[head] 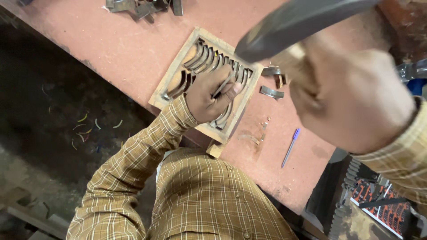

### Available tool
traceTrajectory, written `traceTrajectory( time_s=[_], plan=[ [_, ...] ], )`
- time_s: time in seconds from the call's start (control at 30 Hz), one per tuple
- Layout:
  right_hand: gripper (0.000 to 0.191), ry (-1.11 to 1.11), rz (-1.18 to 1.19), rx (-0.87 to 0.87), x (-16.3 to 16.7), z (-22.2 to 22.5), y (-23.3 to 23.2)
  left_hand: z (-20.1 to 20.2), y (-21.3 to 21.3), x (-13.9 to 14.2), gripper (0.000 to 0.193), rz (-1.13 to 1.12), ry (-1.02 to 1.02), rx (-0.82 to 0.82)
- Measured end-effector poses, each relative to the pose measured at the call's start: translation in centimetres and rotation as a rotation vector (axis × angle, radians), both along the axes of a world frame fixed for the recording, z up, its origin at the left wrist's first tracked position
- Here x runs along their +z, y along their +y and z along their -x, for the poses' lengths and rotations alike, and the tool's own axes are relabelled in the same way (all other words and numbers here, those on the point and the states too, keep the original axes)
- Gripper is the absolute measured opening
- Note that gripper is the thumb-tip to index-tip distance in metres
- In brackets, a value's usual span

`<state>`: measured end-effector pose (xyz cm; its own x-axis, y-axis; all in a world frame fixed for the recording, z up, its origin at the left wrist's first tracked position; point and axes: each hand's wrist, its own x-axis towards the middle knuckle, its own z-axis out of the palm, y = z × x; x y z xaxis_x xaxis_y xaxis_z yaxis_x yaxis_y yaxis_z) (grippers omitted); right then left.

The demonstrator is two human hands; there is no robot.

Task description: The person hammers curved metal blades into the slots of a slotted wooden frame on the workbench, pressing each blade into place by hand. They then rearrange and seat the blades, lift and reposition the frame, and use pliers to grip and adjust pieces among a pile of curved metal parts on the bench.

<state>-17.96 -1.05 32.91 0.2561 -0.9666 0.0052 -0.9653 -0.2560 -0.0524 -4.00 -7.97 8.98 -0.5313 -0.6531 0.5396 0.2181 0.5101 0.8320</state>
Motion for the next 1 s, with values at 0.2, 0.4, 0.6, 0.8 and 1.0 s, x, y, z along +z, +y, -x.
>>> traceTrajectory(
  time_s=[0.2,0.4,0.6,0.8,1.0],
  plan=[
    [0.045,0.086,-0.035,0.005,-1.3,0.4,0.3,-0.1,0.3,-0.7,0.023,0.021,0.033,-0.012],
    [0.048,0.046,-0.005,0.020,-0.9,2.5,0.9,1.0,0.2,-0.4,0.027,-0.131,0.121,0.035],
    [0.043,0.081,0.064,0.046,-1.2,1.9,0.2,3.4,-1.0,-0.5,0.021,-0.055,0.153,0.059],
    [0.046,0.006,-0.018,-0.013,-3.6,4.2,0.2,3.6,-1.5,-1.5,0.011,-0.060,0.131,0.099],
    [0.035,0.111,-0.103,-0.032,-4.2,4.1,-0.2,4.0,-1.8,-0.7,0.011,-0.017,0.175,0.151]
  ],
)
